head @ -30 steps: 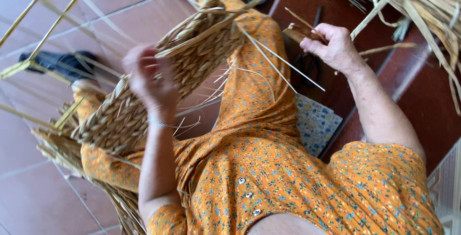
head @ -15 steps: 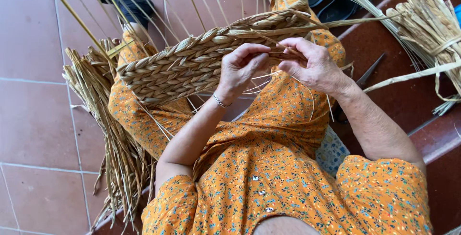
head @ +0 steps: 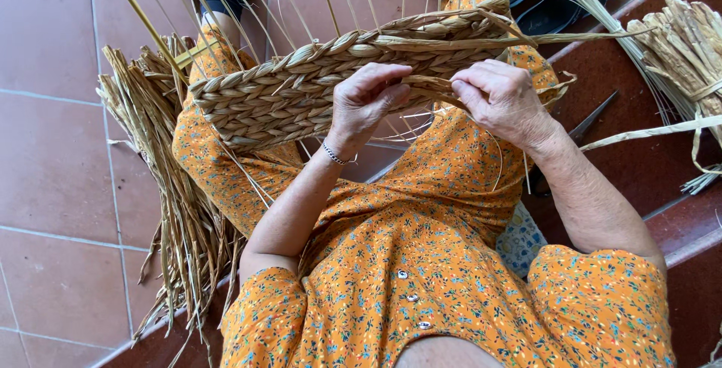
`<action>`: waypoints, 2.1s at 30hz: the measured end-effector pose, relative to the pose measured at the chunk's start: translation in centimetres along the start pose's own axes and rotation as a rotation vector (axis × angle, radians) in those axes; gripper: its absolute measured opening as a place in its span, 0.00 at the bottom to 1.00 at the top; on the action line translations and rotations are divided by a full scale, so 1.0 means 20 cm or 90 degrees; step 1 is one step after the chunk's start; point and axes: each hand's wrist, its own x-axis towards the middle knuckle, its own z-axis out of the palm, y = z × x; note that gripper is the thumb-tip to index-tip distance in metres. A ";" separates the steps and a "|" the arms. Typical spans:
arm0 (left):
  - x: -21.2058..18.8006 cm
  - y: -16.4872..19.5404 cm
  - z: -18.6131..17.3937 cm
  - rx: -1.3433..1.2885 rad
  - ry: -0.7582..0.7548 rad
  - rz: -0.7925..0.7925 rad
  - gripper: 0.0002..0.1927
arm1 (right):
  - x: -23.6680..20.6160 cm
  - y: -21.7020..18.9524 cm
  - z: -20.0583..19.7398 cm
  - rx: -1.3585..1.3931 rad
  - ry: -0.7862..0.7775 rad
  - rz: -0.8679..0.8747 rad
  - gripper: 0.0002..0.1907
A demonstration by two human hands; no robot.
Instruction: The person weaves dried plant fibers into a basket using a wooden frame. They interlace the fibers by hand, periodically adjusting the tension and adding new strands to continue the weave.
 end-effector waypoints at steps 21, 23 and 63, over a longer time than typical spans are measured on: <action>-0.04 0.13 0.06 0.256 0.020 0.063 0.11 | 0.09 -0.15 0.08 0.204 -0.095 0.078 0.09; -0.02 0.14 0.06 0.237 0.020 0.078 0.12 | 0.10 -0.14 0.08 0.225 -0.115 0.106 0.10; 0.39 0.07 -0.12 0.560 0.055 -0.012 0.12 | 0.37 0.01 0.10 -0.241 0.129 -0.247 0.05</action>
